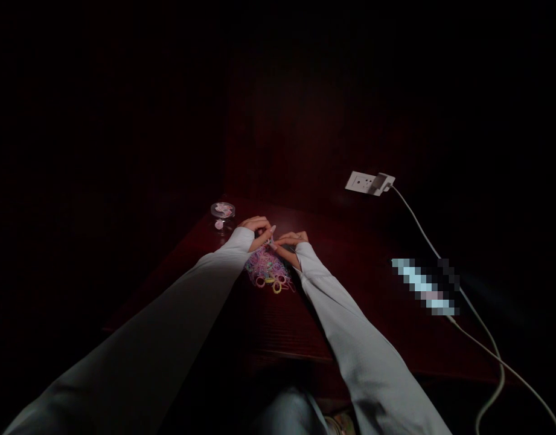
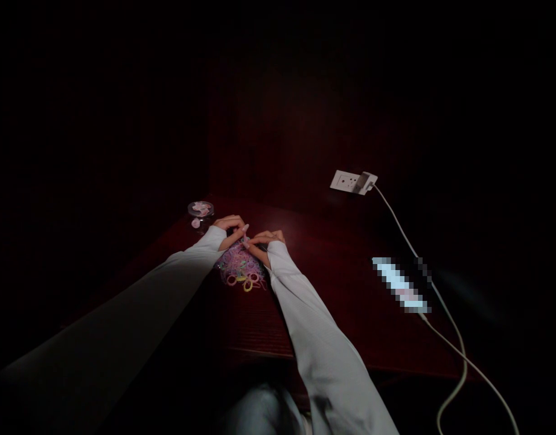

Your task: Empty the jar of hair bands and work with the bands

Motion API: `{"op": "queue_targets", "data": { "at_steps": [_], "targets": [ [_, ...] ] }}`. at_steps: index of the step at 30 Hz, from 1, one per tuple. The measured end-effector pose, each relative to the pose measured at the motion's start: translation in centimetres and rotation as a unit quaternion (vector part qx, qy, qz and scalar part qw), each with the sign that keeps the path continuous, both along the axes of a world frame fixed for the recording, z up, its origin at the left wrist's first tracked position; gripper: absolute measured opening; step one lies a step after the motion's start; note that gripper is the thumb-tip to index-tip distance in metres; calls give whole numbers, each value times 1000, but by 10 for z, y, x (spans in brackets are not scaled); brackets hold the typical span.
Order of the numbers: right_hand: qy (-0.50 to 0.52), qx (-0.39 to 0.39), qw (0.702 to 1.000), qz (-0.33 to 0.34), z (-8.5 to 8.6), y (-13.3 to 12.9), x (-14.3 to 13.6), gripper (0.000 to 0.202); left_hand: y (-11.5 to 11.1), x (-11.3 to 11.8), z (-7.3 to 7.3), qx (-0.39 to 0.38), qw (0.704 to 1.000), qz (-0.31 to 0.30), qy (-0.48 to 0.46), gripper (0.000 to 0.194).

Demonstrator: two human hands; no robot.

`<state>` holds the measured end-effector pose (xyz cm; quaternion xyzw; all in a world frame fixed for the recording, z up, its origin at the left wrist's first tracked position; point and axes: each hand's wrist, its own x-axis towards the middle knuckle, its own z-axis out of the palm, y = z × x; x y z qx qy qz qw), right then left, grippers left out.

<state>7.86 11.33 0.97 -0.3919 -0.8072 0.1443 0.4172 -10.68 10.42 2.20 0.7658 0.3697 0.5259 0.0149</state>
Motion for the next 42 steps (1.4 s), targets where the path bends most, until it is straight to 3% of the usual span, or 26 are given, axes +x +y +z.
{"op": "queue_targets", "data": {
  "at_steps": [7, 29, 32, 38, 42],
  "targets": [
    [-7, -12, 1000, -21, 4, -2, 0, 12, -4, 0, 4, -53, 998, 5, 26, 41],
    [-6, 6, 1000, -6, 11, 2, 10, 18, -6, -2, 5, -56, 998, 10, 21, 41],
    [-24, 16, 999, -14, 11, 3, 10, 19, -6, -2, 4, -56, 997, 13, 55, 39],
    [-98, 45, 994, -15, 20, -12, 14, 21, -5, 0, 0, -73, 978, 82, 178, 31],
    [-108, 45, 993, -17, 30, -22, 15, 14, -7, -2, 0, -86, 974, 86, 192, 27]
  ]
}}
